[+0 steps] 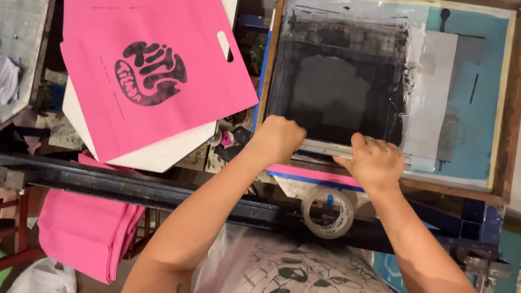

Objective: Screen printing a black logo onto pink plastic bags using a manual screen printing press and squeegee.

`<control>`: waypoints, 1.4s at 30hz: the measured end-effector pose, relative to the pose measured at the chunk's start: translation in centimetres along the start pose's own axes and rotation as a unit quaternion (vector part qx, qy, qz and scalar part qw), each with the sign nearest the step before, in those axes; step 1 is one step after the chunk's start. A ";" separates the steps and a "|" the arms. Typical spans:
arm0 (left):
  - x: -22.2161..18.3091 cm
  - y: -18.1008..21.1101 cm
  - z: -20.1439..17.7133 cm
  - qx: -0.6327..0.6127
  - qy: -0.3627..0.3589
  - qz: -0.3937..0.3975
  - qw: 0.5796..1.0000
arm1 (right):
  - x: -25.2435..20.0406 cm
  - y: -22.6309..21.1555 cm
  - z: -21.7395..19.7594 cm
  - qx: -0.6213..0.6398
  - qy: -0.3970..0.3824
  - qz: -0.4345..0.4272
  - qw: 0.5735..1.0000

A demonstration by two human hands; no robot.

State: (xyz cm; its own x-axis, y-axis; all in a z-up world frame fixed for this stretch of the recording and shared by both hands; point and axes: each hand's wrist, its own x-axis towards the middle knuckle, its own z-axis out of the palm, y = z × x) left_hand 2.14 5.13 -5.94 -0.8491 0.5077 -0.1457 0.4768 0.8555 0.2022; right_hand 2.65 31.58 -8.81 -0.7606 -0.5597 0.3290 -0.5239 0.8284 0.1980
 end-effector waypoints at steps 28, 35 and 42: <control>22.1 -14.3 -5.8 0.037 -0.003 -0.043 0.998 | 20.3 11.7 11.3 0.016 -0.029 0.071 0.997; 18.2 -12.4 -5.1 0.019 -0.031 -0.002 0.999 | 16.6 8.6 7.1 0.032 -0.038 0.073 0.996; 11.4 -8.0 -4.0 -0.004 -0.032 0.011 0.999 | 10.8 5.2 3.6 -0.001 -0.017 0.035 0.999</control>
State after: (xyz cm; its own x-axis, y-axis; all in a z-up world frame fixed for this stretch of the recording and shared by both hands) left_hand -12.24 3.69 -5.33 -0.8219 0.5322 -0.2032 0.4933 0.8433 0.2133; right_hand -9.62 29.77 -7.52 -0.8083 -0.5001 0.3106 -0.4678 0.8659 0.1770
